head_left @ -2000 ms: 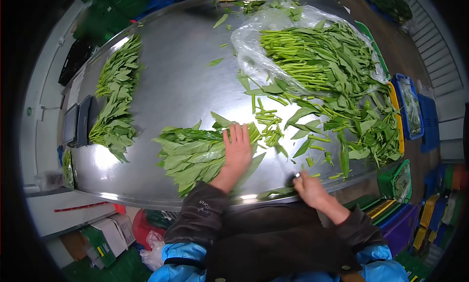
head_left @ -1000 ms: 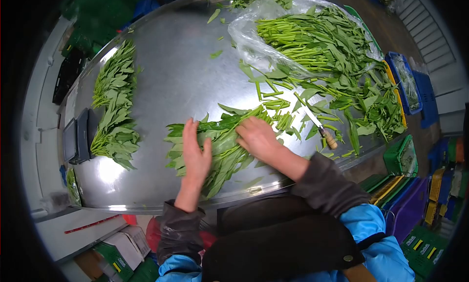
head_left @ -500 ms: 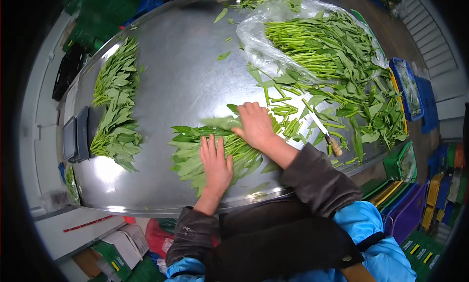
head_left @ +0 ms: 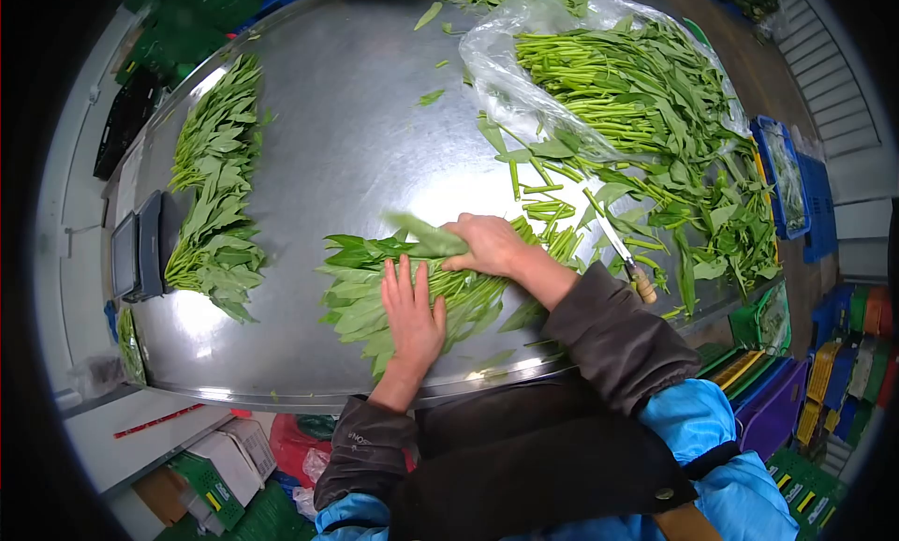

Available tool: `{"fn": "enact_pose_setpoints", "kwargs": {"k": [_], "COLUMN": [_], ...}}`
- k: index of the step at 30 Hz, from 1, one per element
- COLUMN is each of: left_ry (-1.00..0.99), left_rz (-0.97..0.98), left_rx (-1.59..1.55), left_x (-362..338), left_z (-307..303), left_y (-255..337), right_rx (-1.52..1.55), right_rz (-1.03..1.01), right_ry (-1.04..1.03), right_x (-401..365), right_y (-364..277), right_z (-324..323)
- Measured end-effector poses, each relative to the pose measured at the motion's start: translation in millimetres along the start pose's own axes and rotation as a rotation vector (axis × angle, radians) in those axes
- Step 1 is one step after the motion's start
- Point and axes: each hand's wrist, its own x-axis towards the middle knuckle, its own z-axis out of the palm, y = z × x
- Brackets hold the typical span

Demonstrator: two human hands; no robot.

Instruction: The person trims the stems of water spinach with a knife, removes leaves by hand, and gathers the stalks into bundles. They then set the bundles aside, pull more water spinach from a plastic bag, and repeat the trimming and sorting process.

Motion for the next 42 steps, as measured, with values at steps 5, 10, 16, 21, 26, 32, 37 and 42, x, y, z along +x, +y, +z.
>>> {"fn": "enact_pose_setpoints", "kwargs": {"k": [5,10,16,21,26,32,37,42], "left_ry": [0.001,0.016,0.046,0.058,0.089,-0.092,-0.090,-0.077], "left_rz": [0.001,0.003,-0.003,-0.031,-0.016,-0.067,-0.092,-0.081], "left_rx": [0.011,0.030,0.041,0.064,0.073,0.202,0.203,0.207], "left_x": [-2,-1,-1,-3,23,35,31,32], "left_z": [-2,1,-1,-4,-14,22,26,23], "left_y": [1,1,5,12,32,26,26,27], "right_rx": [0.653,0.185,0.305,0.810,1.214,1.536,1.987,0.320], "right_rz": [0.262,0.039,0.044,0.285,0.338,0.638,0.374,0.413], "right_ry": [0.080,0.023,0.202,0.288,0.124,-0.065,-0.002,-0.034], "right_x": [8,12,13,25,31,12,-50,-79], "right_y": [21,17,23,40,33,40,128,141], "right_z": [9,9,27,26,25,-26,-119,-156]}}
